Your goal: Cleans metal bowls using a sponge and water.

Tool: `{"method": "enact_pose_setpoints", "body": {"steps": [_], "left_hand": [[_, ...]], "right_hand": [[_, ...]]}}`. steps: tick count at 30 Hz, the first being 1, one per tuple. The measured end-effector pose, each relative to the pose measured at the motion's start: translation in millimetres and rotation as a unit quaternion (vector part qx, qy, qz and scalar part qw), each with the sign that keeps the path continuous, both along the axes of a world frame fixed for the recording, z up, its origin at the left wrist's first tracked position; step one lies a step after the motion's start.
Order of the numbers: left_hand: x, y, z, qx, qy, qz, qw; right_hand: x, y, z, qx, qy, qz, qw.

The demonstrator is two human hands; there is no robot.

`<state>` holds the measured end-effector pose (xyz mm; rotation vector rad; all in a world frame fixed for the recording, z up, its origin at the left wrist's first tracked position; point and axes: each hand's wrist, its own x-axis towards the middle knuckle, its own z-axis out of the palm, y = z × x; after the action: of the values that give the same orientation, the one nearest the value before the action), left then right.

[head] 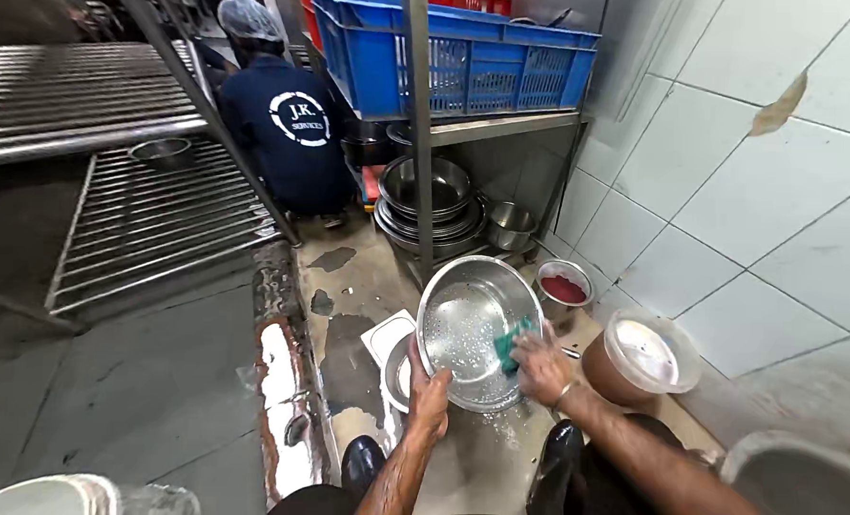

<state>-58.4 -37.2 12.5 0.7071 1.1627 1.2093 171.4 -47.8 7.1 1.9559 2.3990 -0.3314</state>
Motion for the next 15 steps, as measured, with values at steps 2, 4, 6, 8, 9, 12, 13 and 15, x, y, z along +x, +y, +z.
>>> {"method": "enact_pose_setpoints", "body": {"steps": [2, 4, 6, 8, 9, 12, 13, 15], "left_hand": [[2, -3, -2, 0.012, 0.009, -0.011, 1.000], [8, -7, -4, -0.001, 0.022, -0.039, 0.999], [14, -12, -11, -0.030, 0.025, -0.059, 0.998], [16, -13, -15, -0.045, 0.020, -0.081, 0.996], [17, -12, -15, -0.052, 0.012, -0.093, 0.994], [16, -15, -9, -0.080, -0.031, -0.115, 0.990], [17, -18, -7, -0.079, -0.044, -0.121, 0.988], [14, -17, -3, -0.071, -0.064, -0.120, 0.988]], "right_hand": [[-34, -32, 3, -0.092, 0.094, -0.040, 0.991], [-60, -39, 8, -0.170, 0.210, -0.053, 0.961], [-82, -32, 2, -0.178, 0.356, -0.080, 0.914], [-101, -15, -6, -0.136, 0.518, -0.135, 0.834], [-107, -4, -4, -0.128, 0.586, -0.169, 0.782], [-117, 26, 3, -0.060, 0.721, -0.257, 0.641], [-115, 33, 5, -0.039, 0.749, -0.257, 0.610], [-110, 36, 8, -0.027, 0.754, -0.196, 0.627]]}}
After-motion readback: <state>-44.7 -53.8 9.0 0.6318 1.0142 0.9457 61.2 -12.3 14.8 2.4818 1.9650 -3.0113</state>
